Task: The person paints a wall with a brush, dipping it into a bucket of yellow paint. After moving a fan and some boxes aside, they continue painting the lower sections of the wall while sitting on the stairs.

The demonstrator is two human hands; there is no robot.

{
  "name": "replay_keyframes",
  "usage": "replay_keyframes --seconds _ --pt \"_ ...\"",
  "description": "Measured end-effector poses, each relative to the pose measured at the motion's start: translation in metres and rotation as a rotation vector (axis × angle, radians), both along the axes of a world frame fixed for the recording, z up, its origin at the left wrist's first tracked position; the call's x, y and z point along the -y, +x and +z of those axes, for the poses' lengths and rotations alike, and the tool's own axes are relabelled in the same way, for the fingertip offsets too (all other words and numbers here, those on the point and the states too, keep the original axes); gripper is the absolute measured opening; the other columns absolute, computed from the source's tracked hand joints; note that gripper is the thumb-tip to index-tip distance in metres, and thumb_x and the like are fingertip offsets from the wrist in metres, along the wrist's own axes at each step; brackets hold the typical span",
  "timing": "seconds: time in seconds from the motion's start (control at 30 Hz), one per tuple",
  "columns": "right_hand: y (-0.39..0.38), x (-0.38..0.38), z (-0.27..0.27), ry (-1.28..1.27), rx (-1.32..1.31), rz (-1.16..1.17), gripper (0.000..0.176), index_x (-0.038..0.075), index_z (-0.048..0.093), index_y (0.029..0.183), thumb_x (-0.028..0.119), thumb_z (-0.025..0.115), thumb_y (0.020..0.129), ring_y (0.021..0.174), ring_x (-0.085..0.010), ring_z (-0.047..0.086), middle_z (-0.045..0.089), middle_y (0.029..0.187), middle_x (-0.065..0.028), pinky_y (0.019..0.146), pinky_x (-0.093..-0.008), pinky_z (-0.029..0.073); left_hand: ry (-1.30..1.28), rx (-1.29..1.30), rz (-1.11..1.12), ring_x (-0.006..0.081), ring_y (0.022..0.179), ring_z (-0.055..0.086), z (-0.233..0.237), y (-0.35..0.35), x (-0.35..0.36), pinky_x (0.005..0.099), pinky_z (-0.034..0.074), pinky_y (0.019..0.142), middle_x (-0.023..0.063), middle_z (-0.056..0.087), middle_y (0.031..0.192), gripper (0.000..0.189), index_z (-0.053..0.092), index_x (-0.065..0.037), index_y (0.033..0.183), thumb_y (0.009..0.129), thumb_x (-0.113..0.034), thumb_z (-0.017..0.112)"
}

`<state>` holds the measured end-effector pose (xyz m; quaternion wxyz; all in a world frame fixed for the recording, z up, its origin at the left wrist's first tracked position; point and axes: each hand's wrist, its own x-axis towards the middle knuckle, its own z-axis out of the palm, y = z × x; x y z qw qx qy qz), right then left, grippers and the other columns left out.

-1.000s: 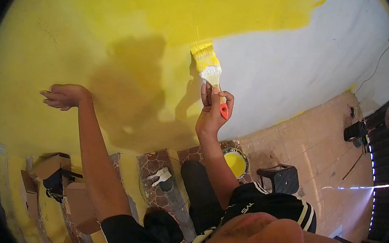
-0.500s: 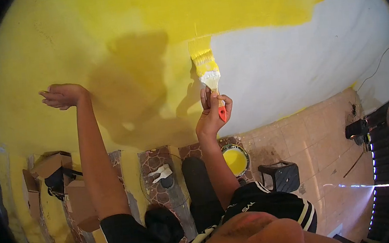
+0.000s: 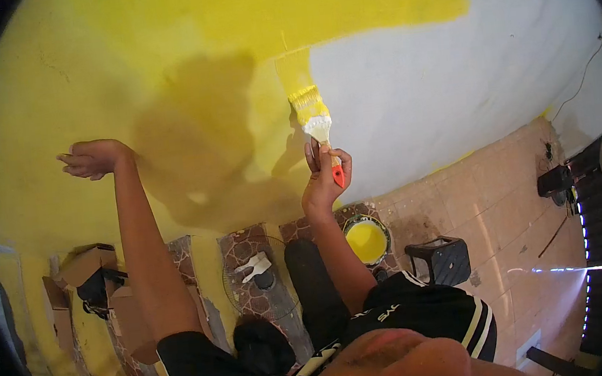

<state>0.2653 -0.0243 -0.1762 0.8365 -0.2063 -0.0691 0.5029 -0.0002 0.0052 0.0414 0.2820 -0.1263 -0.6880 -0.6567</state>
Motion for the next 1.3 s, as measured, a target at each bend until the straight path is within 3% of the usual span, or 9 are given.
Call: replay_keyframes --seconds 0.5,0.83,0.93,1.3 --pt "-0.002 -0.008 -0.033 -0.081 0.015 -0.005 0.014 0.004 0.047 0.092 0.003 0.060 0.088 0.096 -0.0259 0.062 0.055 0.095 -0.0107 0.085 -0.0412 0.056 -0.011 -0.004 0.010 0.0259 0.142 0.008 -0.006 -0.010 -0.018 0.0491 0.011 0.109 0.0184 0.014 0.151 0.058 0.023 -0.014 0.146 0.096 -0.045 0.017" --pt "-0.003 -0.012 -0.053 -0.145 0.057 0.019 0.012 0.005 0.047 0.093 0.002 0.058 0.089 0.096 -0.0268 0.064 0.061 0.096 -0.0139 0.086 -0.0413 0.055 -0.053 -0.019 0.044 0.0282 0.141 0.009 -0.014 -0.026 -0.027 0.0498 0.012 0.109 0.0196 0.014 0.151 0.059 0.024 -0.015 0.145 0.095 -0.046 0.017" --pt "-0.004 -0.012 -0.060 -0.158 0.035 0.000 0.012 0.003 0.049 0.090 0.003 0.060 0.088 0.094 -0.0281 0.062 0.057 0.098 -0.0151 0.083 -0.0392 0.057 -0.055 -0.012 0.048 0.0284 0.141 0.009 -0.016 -0.026 -0.027 0.0498 0.012 0.109 0.0189 0.014 0.151 0.059 0.024 -0.015 0.145 0.096 -0.046 0.017" --pt "-0.005 -0.011 -0.078 -0.181 0.037 -0.011 0.011 0.002 0.050 0.091 0.002 0.061 0.087 0.089 -0.0247 0.064 0.061 0.093 -0.0141 0.083 -0.0354 0.056 -0.015 0.005 0.027 0.0289 0.140 0.011 -0.016 -0.016 -0.031 0.0497 0.011 0.110 0.0162 0.013 0.151 0.058 0.025 -0.016 0.145 0.096 -0.045 0.015"
